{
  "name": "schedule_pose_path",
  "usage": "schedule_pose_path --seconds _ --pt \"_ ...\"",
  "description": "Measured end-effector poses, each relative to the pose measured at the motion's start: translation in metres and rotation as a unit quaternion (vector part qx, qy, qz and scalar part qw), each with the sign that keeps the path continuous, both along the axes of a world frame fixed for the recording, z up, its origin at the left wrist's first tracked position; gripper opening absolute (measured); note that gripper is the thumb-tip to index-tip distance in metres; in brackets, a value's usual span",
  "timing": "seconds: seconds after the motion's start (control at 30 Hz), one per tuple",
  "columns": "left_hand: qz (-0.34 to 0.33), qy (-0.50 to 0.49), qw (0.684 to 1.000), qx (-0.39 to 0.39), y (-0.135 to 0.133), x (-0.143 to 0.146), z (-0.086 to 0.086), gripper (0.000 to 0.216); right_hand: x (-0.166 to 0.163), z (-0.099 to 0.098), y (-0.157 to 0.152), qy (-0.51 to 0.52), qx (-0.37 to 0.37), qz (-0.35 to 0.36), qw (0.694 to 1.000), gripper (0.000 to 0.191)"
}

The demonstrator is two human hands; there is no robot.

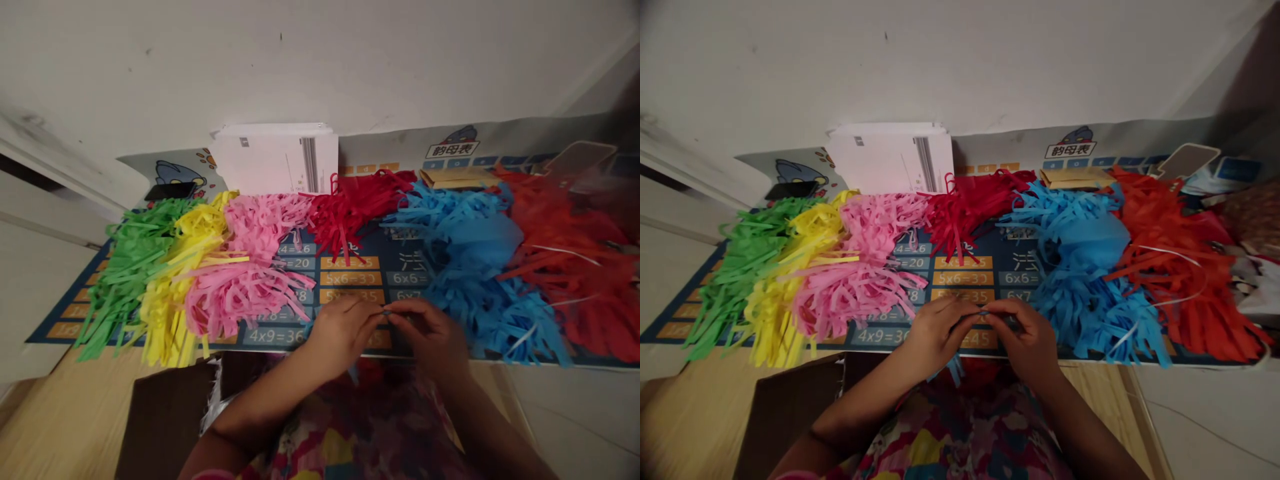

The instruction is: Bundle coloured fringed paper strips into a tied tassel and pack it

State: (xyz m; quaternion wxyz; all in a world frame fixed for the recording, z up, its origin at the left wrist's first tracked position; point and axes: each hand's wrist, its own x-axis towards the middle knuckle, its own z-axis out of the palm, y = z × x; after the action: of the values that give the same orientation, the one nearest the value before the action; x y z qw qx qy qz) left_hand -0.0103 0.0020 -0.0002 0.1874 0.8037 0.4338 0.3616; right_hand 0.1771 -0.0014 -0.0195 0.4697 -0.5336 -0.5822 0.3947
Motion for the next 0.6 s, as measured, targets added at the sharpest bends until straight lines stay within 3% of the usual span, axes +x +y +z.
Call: schedule_pose_path --seconds 0.2,0.4,0.6 --pt "-0.009 -0.059 0.996 -0.068 0.004 -0.005 -0.001 0.015 -0.001 -0.003 0.003 0.061 -0.052 0.047 0.996 0.01" --pt "-0.038 -0.076 0.996 -0.018 0.011 -0.008 0.0 0.022 -0.002 0.003 0.008 -0.004 0.077 0.068 0.995 0.008" --pt "-0.013 -0.09 0.995 0.041 0.011 -0.011 0.001 0.011 -0.003 0.008 0.004 -0.082 0.127 0.034 0.988 0.009"
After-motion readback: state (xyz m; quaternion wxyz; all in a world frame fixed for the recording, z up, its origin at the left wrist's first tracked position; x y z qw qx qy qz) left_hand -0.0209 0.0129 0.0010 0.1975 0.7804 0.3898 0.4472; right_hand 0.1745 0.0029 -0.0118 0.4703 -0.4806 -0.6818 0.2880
